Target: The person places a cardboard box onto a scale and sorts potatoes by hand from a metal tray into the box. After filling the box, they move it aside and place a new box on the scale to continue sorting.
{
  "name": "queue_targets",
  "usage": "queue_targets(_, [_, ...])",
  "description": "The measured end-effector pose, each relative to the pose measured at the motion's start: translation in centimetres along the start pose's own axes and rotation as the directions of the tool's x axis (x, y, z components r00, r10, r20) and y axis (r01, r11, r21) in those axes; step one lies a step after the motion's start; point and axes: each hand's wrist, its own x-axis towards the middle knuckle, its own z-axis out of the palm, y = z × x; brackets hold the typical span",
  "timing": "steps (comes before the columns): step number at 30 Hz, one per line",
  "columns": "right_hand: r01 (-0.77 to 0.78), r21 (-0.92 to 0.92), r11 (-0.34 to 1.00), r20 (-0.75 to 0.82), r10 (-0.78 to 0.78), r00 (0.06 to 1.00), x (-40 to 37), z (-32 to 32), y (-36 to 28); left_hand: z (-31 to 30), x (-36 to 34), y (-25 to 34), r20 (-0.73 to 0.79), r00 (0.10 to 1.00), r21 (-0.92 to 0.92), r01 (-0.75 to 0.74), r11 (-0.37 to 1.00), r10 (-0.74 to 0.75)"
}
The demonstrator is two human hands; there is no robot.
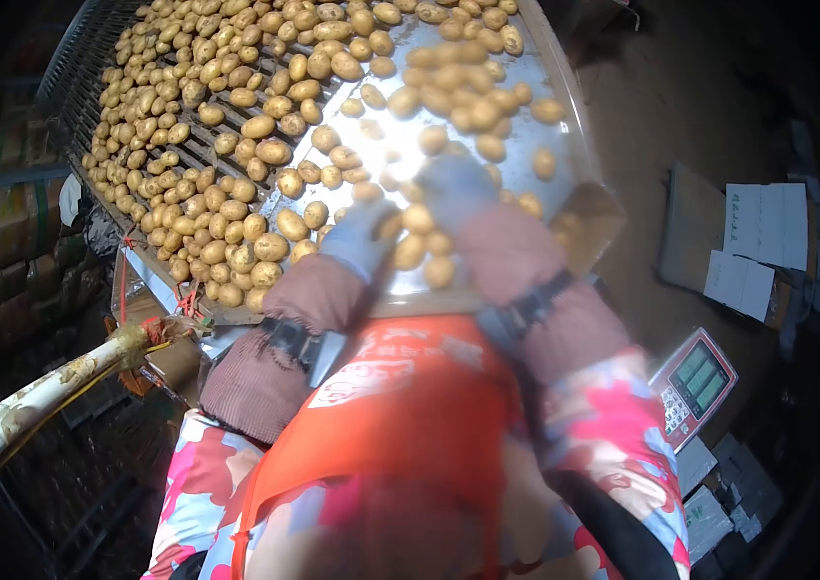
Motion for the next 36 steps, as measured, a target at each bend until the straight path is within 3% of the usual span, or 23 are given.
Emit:
queue_targets(1, [0.024, 0.114, 0.993, -0.007, -0.023, 1.0, -1.4, -1.5, -0.1, -0.4, -1.0, -0.1, 0.005, 0.997, -0.338, 0.07, 0.938, -0.072])
queue_targets(2, [-0.175, 0.483, 0.858, 0.041, 0.177, 0.983, -2.2, -2.4, 0.2, -0.6, -2.2, -0.5, 0.032, 0.989, -0.639, 0.133, 0.757, -0.147])
queue_targets(4, [-0.444, 0.883, 0.154, 0.347, 0.422, 0.837, -3.2, -3.6, -0.2, -0.7, -4.4, -2.0, 0.139, 0.99, -0.957, 0.134, 0.257, 0.001])
queue_targets(5, [-0.408, 0.912, 0.048, 0.356, 0.405, 0.842, -3.3, -3.9, -1.1, -1.0, -5.1, -2.6, 0.134, 0.986, -0.99, 0.138, -0.038, 0.101])
queue_targets(6, [-0.366, 0.929, -0.057, 0.359, 0.387, 0.849, -3.4, -4.2, -2.1, -1.4, -5.6, -3.0, 0.125, 0.98, -0.991, 0.13, -0.028, 0.153])
queue_targets(7, [-0.323, 0.932, -0.165, 0.363, 0.37, 0.855, -3.8, -4.8, -3.3, -1.4, -5.7, -3.7, 0.149, 0.974, -0.96, 0.184, -0.212, 0.172])
queue_targets(9, [-0.452, 0.892, 0.024, 0.43, 0.27, 0.862, -4.6, -5.7, -8.0, -0.8, -5.8, -5.0, 0.187, 0.954, -0.787, 0.289, -0.546, 0.236])
queue_targets(10, [-0.481, 0.855, 0.194, 0.441, 0.214, 0.871, -4.9, -5.3, -9.5, -1.0, -5.9, -4.3, 0.148, 0.964, -0.801, 0.247, -0.545, 0.22])
queue_targets(11, [-0.486, 0.795, 0.362, 0.46, 0.161, 0.873, -4.9, -4.9, -10.3, 0.4, -5.6, -5.5, 0.019, 0.982, -0.969, 0.064, -0.237, 0.186])
queue_targets(12, [-0.257, 0.789, 0.559, 0.365, -0.089, 0.927, -4.5, -4.5, -10.5, 3.1, -5.1, -7.7, -0.117, 0.974, -0.985, -0.138, 0.102, 0.194])
queue_targets(13, [0.014, 0.743, 0.669, 0.299, -0.35, 0.888, -4.3, -3.7, -10.3, 1.2, -6.1, -5.5, 0.058, 0.991, -0.977, 0.08, -0.197, 0.116])
queue_targets(14, [0.077, 0.611, 0.788, 0.284, -0.309, 0.908, -2.4, -1.7, -7.8, -0.7, -7.1, -3.2, 0.231, 0.972, -0.833, 0.216, -0.51, 0.035])
queue_targets(15, [0.122, 0.455, 0.882, 0.268, -0.267, 0.926, -0.6, 0.3, -5.3, -0.4, -7.2, -4.2, 0.262, 0.965, -0.828, 0.225, -0.514, 0.001])
queue_targets(18, [-0.248, 0.671, 0.699, 0.174, 0.177, 0.969, 7.3, -3.6, -5.8, 2.5, -8.3, -8.2, 0.355, 0.925, -0.806, 0.23, -0.545, -0.135])
queue_targets(19, [0.119, -0.091, 0.989, -0.182, -0.134, 0.974, 11.5, -0.6, -1.3, 2.8, -9.1, -9.3, 0.377, 0.923, -0.786, 0.273, -0.555, -0.08])
queue_targets(22, [0.13, -0.208, 0.97, -0.09, -0.151, 0.984, 11.5, 1.1, 1.3, 0.8, -14.1, -12.2, 0.397, 0.91, -0.654, 0.373, -0.658, 0.121])
queue_targets(25, [0.223, -0.26, 0.939, -0.074, -0.25, 0.965, 7.3, 0.9, 3.8, 1.6, -20.5, -19.9, 0.073, 0.966, -0.594, 0.241, -0.767, 0.247])
queue_targets(27, [0.165, -0.282, 0.945, -0.05, -0.186, 0.981, 2.0, 0.6, 5.9, 0.4, -26.7, -24.5, 0.101, 0.984, -0.675, -0.04, -0.737, -0.145])
queue_targets(30, [0.001, -0.395, 0.919, -0.002, -0.002, 1.0, -4.2, -0.8, 8.6, -2.0, -33.9, -32.5, -0.065, 0.915, -0.631, -0.347, -0.694, -0.399])
queue_targets(31, [-0.063, -0.404, 0.913, 0.033, 0.083, 0.996, -5.5, -1.5, 8.3, -3.4, -35.3, -34.6, -0.026, 0.832, -0.593, -0.459, -0.662, -0.554])
queue_targets(33, [-0.186, -0.427, 0.885, 0.104, 0.252, 0.962, -7.6, -3.5, 7.4, -6.6, -34.8, -41.0, -0.002, 0.418, -0.52, -0.776, -0.356, -0.908])
queue_targets(34, [-0.222, -0.391, 0.893, 0.077, 0.272, 0.959, -8.1, -3.8, 6.0, -6.2, -34.6, -40.6, -0.013, 0.477, -0.604, -0.704, -0.373, -0.879])
queue_targets(36, [0.039, -0.164, 0.986, -0.06, -0.05, 0.997, -8.1, -4.5, -0.4, -5.5, -33.0, -37.1, -0.026, 0.596, -0.756, -0.537, -0.374, -0.803])
